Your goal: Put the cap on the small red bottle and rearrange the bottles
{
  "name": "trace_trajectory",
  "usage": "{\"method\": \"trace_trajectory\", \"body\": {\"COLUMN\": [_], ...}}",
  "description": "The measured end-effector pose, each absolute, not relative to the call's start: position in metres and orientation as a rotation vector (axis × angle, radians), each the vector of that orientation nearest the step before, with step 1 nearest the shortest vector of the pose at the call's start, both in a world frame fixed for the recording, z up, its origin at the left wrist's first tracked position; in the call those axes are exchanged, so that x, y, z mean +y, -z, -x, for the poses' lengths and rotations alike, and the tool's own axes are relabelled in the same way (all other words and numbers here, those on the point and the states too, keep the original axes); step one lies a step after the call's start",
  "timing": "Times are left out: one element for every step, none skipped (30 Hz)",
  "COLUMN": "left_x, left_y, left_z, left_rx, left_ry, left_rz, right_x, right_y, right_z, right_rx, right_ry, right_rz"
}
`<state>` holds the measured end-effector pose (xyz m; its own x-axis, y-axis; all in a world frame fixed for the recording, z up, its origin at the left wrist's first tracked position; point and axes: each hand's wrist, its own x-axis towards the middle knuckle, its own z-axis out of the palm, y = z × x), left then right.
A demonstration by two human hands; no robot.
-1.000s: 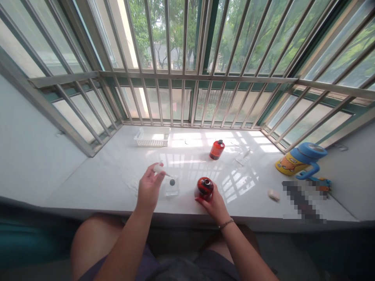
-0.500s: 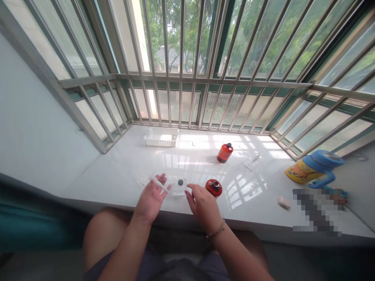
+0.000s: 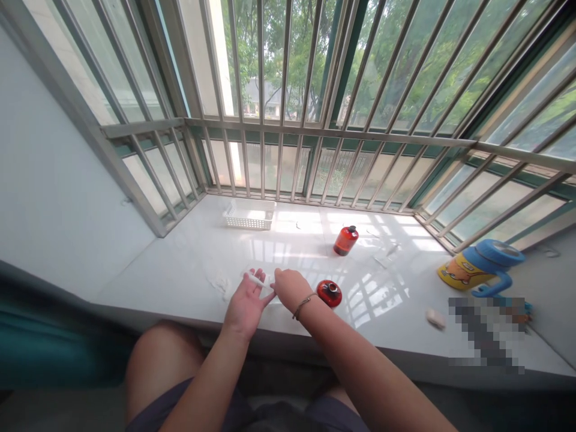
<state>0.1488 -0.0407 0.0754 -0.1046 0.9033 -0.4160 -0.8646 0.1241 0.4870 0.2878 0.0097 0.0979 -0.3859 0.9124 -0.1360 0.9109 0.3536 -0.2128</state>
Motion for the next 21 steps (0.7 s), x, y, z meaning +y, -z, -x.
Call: {"method": "trace_trajectory", "body": {"left_x": [-0.040,-0.039,-0.038,-0.037,-0.037,-0.037,-0.037,-0.037,-0.038,-0.038,-0.038,-0.039,-0.039,-0.039,-0.040,-0.041,-0.042,-0.042,-0.043,-0.044,-0.045], "left_y": [-0.074,-0.073,-0.071,-0.070,-0.069,-0.069,-0.070,-0.071,-0.072,-0.073,-0.074,-0.075,-0.075,-0.073,-0.072,-0.069,-0.066,-0.063,-0.061,-0.059,-0.057], "left_z": [-0.148,-0.148,-0.148,-0.147,-0.147,-0.147,-0.148,-0.148,-0.149,-0.150,-0.151,-0.152,-0.153,-0.153,-0.152,-0.151,-0.150,-0.147,-0.145,-0.142,-0.140], "left_rx": [0.778,0.791,0.804,0.814,0.821,0.823,0.820,0.813,0.804,0.796,0.792,0.792,0.795,0.798,0.798,0.795,0.791,0.789,0.791,0.796,0.801], "left_ry": [-1.489,-1.486,-1.483,-1.479,-1.475,-1.470,-1.464,-1.458,-1.451,-1.442,-1.434,-1.426,-1.418,-1.415,-1.414,-1.415,-1.419,-1.426,-1.434,-1.443,-1.453], "left_rz": [-0.061,-0.057,-0.051,-0.046,-0.044,-0.044,-0.048,-0.052,-0.054,-0.053,-0.046,-0.037,-0.024,-0.011,-0.001,0.002,0.001,-0.003,-0.007,-0.012,-0.015], "right_x": [0.010,0.011,0.011,0.012,0.011,0.011,0.010,0.009,0.008,0.007,0.006,0.005,0.005,0.004,0.005,0.005,0.006,0.007,0.007,0.007,0.007], "right_y": [-0.098,-0.099,-0.100,-0.101,-0.103,-0.104,-0.106,-0.108,-0.110,-0.113,-0.115,-0.116,-0.117,-0.118,-0.118,-0.117,-0.116,-0.115,-0.115,-0.115,-0.115], "right_z": [-0.289,-0.289,-0.290,-0.291,-0.292,-0.293,-0.294,-0.294,-0.295,-0.295,-0.295,-0.295,-0.294,-0.293,-0.291,-0.289,-0.287,-0.286,-0.286,-0.286,-0.286], "right_rx": [-2.601,-2.621,-2.639,-2.656,-2.671,-2.684,-2.697,-2.710,-2.723,-2.736,-2.747,-2.754,-2.755,-2.747,-2.730,-2.707,-2.683,-2.665,-2.656,-2.659,-2.673], "right_ry": [-0.398,-0.393,-0.389,-0.387,-0.387,-0.387,-0.385,-0.384,-0.383,-0.383,-0.386,-0.388,-0.387,-0.385,-0.381,-0.376,-0.371,-0.368,-0.369,-0.373,-0.378], "right_rz": [1.727,1.719,1.712,1.701,1.690,1.678,1.666,1.652,1.638,1.624,1.611,1.603,1.606,1.625,1.659,1.702,1.746,1.780,1.800,1.802,1.786]}}
